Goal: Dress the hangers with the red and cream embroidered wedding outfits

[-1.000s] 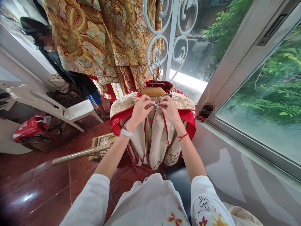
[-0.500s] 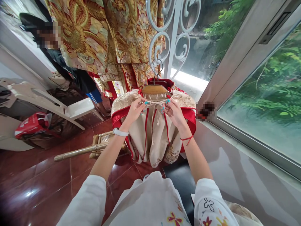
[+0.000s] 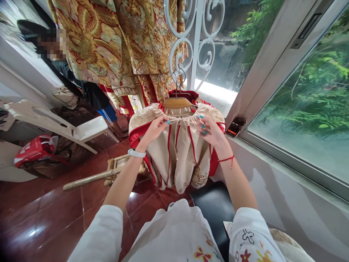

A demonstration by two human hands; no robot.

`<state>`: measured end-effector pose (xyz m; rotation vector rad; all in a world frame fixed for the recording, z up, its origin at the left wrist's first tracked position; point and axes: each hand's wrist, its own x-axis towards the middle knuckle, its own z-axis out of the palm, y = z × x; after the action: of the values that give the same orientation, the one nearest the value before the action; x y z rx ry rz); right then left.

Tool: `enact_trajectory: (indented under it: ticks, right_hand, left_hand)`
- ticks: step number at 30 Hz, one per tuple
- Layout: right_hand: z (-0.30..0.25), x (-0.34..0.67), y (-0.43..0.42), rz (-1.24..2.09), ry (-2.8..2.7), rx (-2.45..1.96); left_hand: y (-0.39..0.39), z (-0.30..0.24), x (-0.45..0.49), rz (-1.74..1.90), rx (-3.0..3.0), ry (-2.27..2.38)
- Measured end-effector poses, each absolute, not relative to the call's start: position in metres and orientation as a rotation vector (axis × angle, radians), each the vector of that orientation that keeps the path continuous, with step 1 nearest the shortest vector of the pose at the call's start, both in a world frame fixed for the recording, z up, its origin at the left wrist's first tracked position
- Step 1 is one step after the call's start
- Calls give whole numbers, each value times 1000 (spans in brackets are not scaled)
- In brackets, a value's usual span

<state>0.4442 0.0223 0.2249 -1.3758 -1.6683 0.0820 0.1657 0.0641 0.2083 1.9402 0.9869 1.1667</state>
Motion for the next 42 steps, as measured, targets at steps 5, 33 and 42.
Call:
enact_trajectory:
  ticks: [5,33,42]
  right_hand:
    - [219,433,22,5,-1531,-1351]
    - [220,553,101,524,-1855,-1465]
    - [185,521,77,559,-1715,-1308]
  left_hand:
    - [48,216,170,1061,2197,1211]
    - [86,180,58,1629,1934,1803]
    - [84,168,52,1552,1919,1750]
